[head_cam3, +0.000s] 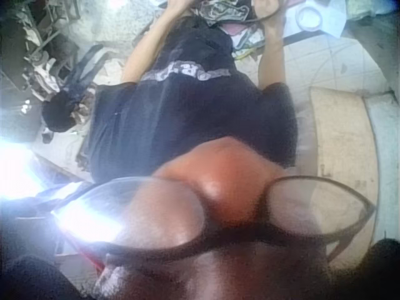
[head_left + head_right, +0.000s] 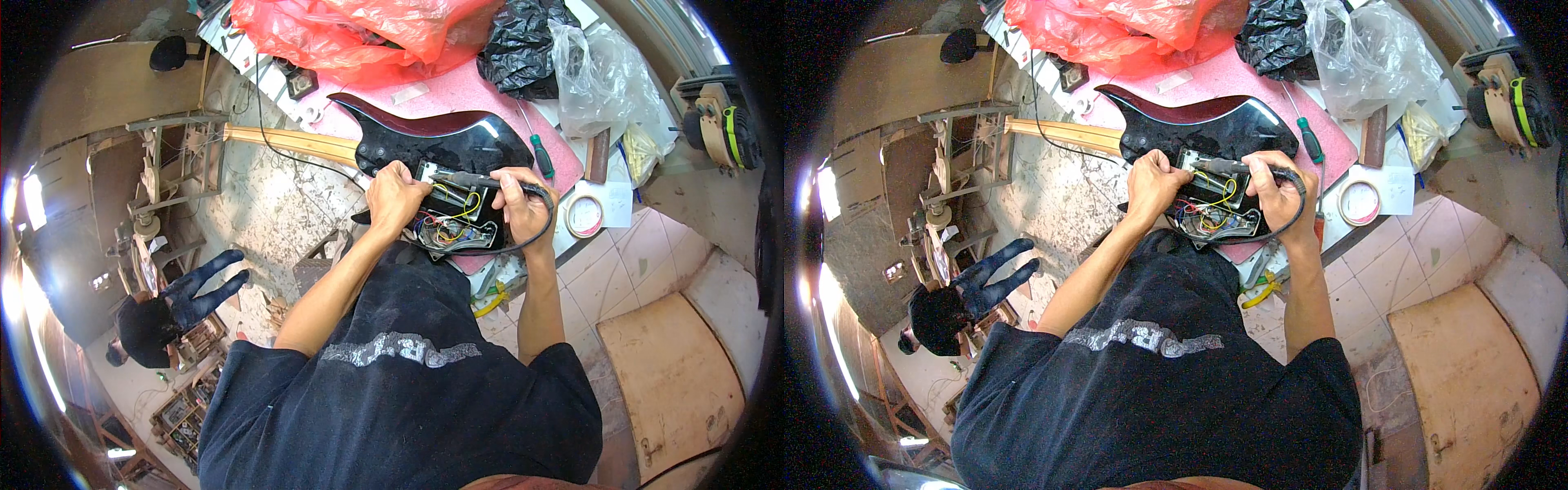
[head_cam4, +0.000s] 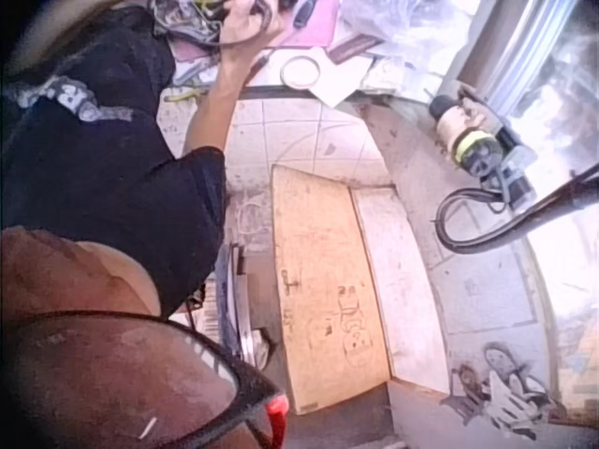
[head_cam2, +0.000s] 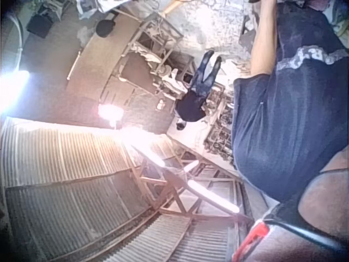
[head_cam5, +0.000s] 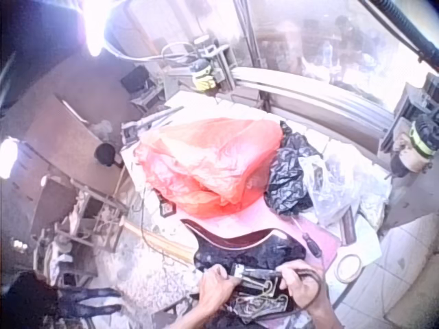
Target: The person repairs an electric guitar by using a soldering iron to connect internal wiring, trimming excess wire with pliers, and repositioning the components inside the body cavity.
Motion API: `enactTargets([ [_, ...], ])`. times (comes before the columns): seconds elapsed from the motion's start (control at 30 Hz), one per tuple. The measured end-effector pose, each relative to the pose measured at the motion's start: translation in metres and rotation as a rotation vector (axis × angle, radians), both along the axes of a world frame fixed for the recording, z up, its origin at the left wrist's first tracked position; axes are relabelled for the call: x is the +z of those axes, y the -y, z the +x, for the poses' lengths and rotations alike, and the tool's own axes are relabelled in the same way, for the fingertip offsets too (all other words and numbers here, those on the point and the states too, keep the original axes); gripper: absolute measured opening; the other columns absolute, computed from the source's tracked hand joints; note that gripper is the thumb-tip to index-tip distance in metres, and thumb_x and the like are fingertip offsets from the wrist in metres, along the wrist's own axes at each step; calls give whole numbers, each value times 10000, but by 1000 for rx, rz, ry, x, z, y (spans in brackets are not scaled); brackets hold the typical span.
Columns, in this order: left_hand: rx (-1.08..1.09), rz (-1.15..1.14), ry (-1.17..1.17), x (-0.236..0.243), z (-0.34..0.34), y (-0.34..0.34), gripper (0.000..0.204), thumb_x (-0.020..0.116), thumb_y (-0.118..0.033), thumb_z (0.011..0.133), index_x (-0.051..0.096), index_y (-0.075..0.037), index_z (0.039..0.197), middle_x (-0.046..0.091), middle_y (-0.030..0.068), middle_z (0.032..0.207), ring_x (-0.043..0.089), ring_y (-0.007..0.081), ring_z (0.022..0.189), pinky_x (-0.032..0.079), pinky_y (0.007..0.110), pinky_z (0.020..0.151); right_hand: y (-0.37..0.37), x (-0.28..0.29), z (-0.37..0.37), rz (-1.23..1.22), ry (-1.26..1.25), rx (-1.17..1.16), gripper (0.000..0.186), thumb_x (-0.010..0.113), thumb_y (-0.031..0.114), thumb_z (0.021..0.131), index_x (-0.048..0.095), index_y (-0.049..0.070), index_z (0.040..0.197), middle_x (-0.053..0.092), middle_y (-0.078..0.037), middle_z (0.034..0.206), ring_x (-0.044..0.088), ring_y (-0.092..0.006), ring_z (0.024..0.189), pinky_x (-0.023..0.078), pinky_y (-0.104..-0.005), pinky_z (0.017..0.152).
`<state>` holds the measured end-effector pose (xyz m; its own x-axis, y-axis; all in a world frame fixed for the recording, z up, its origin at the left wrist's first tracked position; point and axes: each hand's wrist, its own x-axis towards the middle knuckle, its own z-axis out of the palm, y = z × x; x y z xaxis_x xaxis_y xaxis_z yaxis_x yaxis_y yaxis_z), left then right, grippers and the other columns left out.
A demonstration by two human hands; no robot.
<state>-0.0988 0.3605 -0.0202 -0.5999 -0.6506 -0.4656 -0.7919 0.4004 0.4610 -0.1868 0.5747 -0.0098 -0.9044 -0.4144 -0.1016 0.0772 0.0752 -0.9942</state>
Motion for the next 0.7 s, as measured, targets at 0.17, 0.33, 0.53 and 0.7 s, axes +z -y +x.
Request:
enactTargets([
  [0.17,1,5,9,3,-1,-1,302,781,-237,674,546,-52,718,673,219,719,682,417,761,512,485,748,0,-1,1,-4,-9,0,240,601,160,1023,739,-31,975,653,-41,626,632,-97,594,473,-272,553],
  [0.33,3,6,2,-1,0,1,308,786,-243,676,544,-56,718,679,222,728,687,421,771,514,488,755,0,0,1,-17,9,-2,248,607,170,1021,739,-35,977,657,-39,629,634,-95,600,477,-267,561],
  [0.53,1,14,2,-2,1,1,316,795,-251,672,548,-59,720,684,217,733,690,419,776,515,485,756,-7,-4,1,-107,67,-88,253,618,190,1022,742,-31,1029,655,-35,635,528,-60,514,396,-238,479],
  [0.7,7,15,21,2,-1,0,313,794,-253,671,551,-62,721,683,210,731,687,414,774,515,478,756,-11,-1,-1,-131,53,-108,243,618,181,1020,738,-29,1043,652,-36,635,515,-51,494,382,-228,450],
])
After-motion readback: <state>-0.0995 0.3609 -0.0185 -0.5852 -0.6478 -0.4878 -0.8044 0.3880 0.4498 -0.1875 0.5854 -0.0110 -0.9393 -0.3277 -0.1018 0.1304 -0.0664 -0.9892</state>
